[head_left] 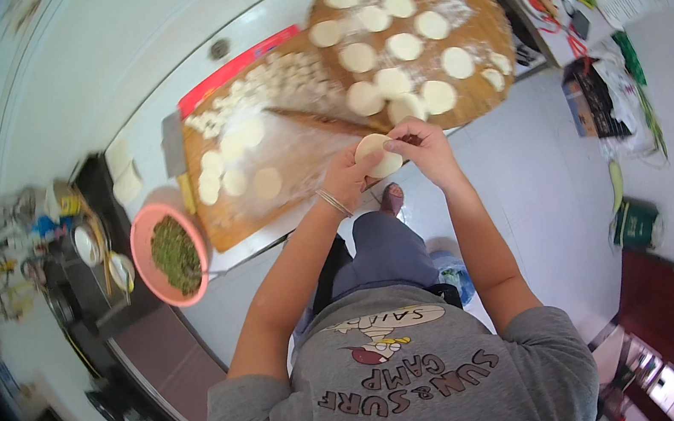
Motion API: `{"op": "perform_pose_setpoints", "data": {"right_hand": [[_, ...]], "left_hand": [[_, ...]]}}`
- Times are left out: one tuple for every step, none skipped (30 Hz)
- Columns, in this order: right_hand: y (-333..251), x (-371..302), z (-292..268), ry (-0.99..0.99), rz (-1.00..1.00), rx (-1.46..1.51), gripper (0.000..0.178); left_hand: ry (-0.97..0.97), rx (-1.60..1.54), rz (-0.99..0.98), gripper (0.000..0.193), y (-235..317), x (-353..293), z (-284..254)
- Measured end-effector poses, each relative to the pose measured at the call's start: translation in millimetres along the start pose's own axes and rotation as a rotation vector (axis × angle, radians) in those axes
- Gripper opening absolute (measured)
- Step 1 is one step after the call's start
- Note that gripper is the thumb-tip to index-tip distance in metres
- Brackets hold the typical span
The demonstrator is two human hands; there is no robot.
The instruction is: The person prepares dumplings by scooping a green vegetable filling from a pink bowl onto round dough wrappers. They fold and seal each wrapper by hand to form a dumpling, then place the finished items onto a wooden board. The process is repeated multiple times.
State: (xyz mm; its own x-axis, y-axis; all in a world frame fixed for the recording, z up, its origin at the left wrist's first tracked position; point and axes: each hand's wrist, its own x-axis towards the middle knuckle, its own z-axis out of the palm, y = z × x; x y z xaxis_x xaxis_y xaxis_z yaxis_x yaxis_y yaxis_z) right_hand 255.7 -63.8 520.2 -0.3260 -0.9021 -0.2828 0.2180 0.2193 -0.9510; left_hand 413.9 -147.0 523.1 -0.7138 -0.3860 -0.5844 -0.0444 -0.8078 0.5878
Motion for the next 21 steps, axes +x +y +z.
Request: {"op": "perform_pose_setpoints", "data": {"right_hand": [[1, 1, 30, -0.029, 0.001, 0.008, 0.007], [2, 1, 62, -0.058, 0.001, 0.018, 0.009], [6, -1, 96, -0.081, 0.006, 0.028, 0.011], [11, -3, 128, -0.101, 0.010, 0.040, 0.014], [19, -3, 159, -0.096, 0.053, 0.075, 0.023], [30, -7, 192, -0.100, 0.087, 0.107, 0.024], [41, -10, 225, -0.101, 0.121, 0.141, 0.026], [54, -14, 256, -0.096, 0.154, 0.175, 0.027], [74, -18, 283, -0.186, 0.174, 0.095, 0.035], [87, -28, 314, -0.209, 0.196, 0.004, 0.037], [100, -41, 344, -0.230, 0.217, -0.085, 0.040], [107, -51, 371, -0.252, 0.233, -0.178, 0.045], [105, -62, 389, -0.435, 0.255, -0.215, 0.056], [105, -65, 409, -0.452, 0.197, -0.248, 0.057], [105, -72, 429, -0.465, 0.150, -0.275, 0.058], [106, -80, 445, -0.478, 0.103, -0.301, 0.059], [115, -89, 456, -0.454, 0.262, -0.191, 0.047], [125, -90, 467, -0.457, 0.258, -0.118, 0.041], [134, -92, 477, -0.456, 0.256, -0.043, 0.034], [143, -95, 484, -0.457, 0.254, 0.031, 0.028], [133, -97, 495, -0.416, 0.222, -0.015, 0.014]], "left_hand": [[0.037, -0.033, -0.001, 0.033, 3, -21, -23], [0.074, -0.065, -0.003, 0.033, 6, -44, -46], [0.114, -0.068, 0.033, 0.032, 14, -71, -66], [0.150, -0.095, 0.064, 0.032, 19, -97, -88], [0.185, -0.120, 0.093, 0.031, 24, -124, -111], [0.218, -0.144, 0.113, 0.031, 27, -151, -137], [0.248, -0.153, 0.130, 0.031, 29, -179, -165], [0.276, -0.158, 0.144, 0.031, 33, -206, -193], [0.302, -0.166, 0.157, 0.031, 38, -232, -221], [0.332, -0.192, 0.151, 0.032, 41, -258, -247], [0.361, -0.216, 0.142, 0.032, 43, -281, -273], [0.388, -0.241, 0.140, 0.032, 45, -302, -300], [0.380, -0.306, 0.150, 0.032, 41, -321, -326], [0.376, -0.330, 0.161, 0.031, 43, -335, -352], [0.377, -0.353, 0.158, 0.031, 46, -352, -372], [0.377, -0.377, 0.156, 0.030, 46, -366, -389], [0.478, -0.350, 0.173, 0.029, 41, -378, -404], [0.485, -0.350, 0.187, 0.030, 41, -386, -417], [0.493, -0.349, 0.197, 0.030, 40, -394, -428], [0.500, -0.349, 0.207, 0.031, 38, -400, -438], [0.512, -0.351, 0.225, 0.032, 35, -405, -449]]}}
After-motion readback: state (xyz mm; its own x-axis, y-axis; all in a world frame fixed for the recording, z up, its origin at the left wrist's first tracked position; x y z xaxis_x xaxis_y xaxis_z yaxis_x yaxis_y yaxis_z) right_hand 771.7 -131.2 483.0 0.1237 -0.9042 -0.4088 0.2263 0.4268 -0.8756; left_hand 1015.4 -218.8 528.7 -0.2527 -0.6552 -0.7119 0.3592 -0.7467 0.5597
